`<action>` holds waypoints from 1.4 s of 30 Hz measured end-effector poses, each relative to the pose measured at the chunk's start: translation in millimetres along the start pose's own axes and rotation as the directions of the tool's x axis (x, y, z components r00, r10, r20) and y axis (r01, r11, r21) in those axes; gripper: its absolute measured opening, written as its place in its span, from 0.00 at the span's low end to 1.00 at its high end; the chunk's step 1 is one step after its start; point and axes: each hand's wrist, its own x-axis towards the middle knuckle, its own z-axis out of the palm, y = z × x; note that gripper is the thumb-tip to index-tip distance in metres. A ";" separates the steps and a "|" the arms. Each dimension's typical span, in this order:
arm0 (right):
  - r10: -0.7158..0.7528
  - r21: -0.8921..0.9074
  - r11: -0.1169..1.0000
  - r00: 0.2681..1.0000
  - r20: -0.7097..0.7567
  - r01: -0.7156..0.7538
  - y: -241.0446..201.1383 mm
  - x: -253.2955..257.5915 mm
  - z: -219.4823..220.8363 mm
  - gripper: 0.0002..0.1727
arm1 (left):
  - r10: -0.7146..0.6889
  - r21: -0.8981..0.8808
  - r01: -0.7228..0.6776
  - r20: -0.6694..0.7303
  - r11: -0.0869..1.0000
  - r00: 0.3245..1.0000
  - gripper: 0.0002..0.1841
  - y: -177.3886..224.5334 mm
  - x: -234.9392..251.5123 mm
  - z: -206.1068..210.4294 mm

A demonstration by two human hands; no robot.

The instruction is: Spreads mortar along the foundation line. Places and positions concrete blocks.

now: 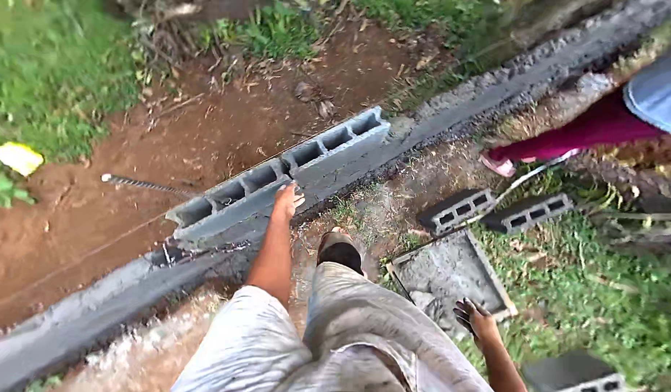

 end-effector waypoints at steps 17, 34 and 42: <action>0.385 0.151 0.918 0.917 -0.105 -0.368 227.2 -177.1 21.5 0.27 | 0.174 0.266 -0.175 0.029 0.948 0.984 0.26 16.5 -50.4 -25.4; -0.243 -0.174 0.941 0.939 0.244 0.289 -231.4 14.3 299.2 0.26 | 0.394 0.687 -0.702 0.707 -0.188 0.587 0.21 55.0 27.6 -34.1; -0.245 -0.029 0.968 0.966 0.085 0.248 -376.0 30.9 448.6 0.41 | 0.382 0.669 -0.730 0.717 -0.141 0.584 0.21 63.2 42.1 -46.5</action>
